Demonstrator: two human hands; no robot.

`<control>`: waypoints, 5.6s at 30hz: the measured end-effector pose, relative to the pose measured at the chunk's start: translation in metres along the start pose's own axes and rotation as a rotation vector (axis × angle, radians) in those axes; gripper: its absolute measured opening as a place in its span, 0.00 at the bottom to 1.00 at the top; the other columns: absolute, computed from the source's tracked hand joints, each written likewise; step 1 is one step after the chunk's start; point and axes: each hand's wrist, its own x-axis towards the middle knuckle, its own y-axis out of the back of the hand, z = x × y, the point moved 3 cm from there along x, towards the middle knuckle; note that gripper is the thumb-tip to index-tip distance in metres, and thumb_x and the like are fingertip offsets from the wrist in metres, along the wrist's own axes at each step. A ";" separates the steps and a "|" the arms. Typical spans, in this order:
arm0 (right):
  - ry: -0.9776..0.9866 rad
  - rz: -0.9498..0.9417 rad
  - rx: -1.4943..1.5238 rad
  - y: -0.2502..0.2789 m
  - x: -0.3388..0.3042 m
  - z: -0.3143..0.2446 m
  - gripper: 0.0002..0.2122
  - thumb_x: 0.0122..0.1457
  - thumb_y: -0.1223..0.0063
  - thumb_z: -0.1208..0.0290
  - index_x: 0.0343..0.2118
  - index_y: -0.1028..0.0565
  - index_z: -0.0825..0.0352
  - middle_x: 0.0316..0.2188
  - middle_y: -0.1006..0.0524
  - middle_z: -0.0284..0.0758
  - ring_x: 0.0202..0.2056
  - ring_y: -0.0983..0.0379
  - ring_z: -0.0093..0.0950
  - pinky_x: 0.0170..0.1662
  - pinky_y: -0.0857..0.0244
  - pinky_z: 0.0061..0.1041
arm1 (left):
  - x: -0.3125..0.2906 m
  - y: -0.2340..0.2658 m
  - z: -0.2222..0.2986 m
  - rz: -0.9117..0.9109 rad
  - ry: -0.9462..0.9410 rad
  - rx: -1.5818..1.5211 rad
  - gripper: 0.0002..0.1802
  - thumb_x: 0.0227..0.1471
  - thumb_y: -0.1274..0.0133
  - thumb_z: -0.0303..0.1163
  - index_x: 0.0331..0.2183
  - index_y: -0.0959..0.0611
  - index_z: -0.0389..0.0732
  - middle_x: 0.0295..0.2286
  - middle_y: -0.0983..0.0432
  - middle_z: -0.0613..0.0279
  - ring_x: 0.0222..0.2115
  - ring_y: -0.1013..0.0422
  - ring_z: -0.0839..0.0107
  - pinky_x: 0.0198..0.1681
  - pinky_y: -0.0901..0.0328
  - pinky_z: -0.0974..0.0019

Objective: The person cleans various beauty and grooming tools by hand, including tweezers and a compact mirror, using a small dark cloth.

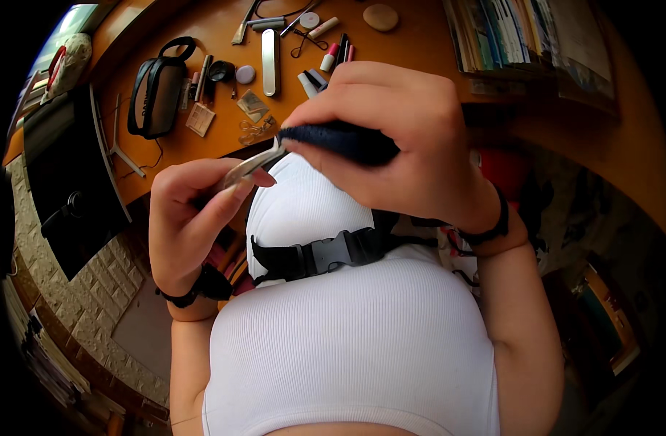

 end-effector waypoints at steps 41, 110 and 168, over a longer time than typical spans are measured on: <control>0.138 0.048 -0.094 0.011 -0.015 -0.012 0.13 0.43 0.32 0.84 0.34 0.20 0.71 0.27 0.20 0.38 0.29 0.22 0.28 0.32 0.29 0.21 | -0.001 -0.018 -0.014 -0.163 0.052 -0.156 0.31 0.69 0.64 0.45 0.29 0.19 0.28 0.11 0.49 0.80 0.12 0.55 0.87 0.16 0.57 0.76; -0.126 0.090 -0.125 0.009 0.000 0.022 0.09 0.44 0.33 0.82 0.31 0.19 0.68 0.25 0.22 0.36 0.26 0.24 0.30 0.30 0.32 0.23 | 0.006 -0.006 0.019 -0.147 -0.298 0.416 0.05 0.50 0.43 0.22 0.27 0.22 0.30 0.16 0.32 0.59 0.15 0.37 0.75 0.21 0.42 0.73; 0.126 0.046 -0.081 -0.041 0.003 -0.009 0.10 0.45 0.32 0.83 0.32 0.19 0.70 0.23 0.23 0.38 0.24 0.24 0.29 0.27 0.33 0.22 | 0.005 -0.007 -0.018 0.012 -0.063 -0.100 0.08 0.64 0.58 0.25 0.40 0.25 0.32 0.19 0.41 0.66 0.20 0.46 0.78 0.25 0.47 0.72</control>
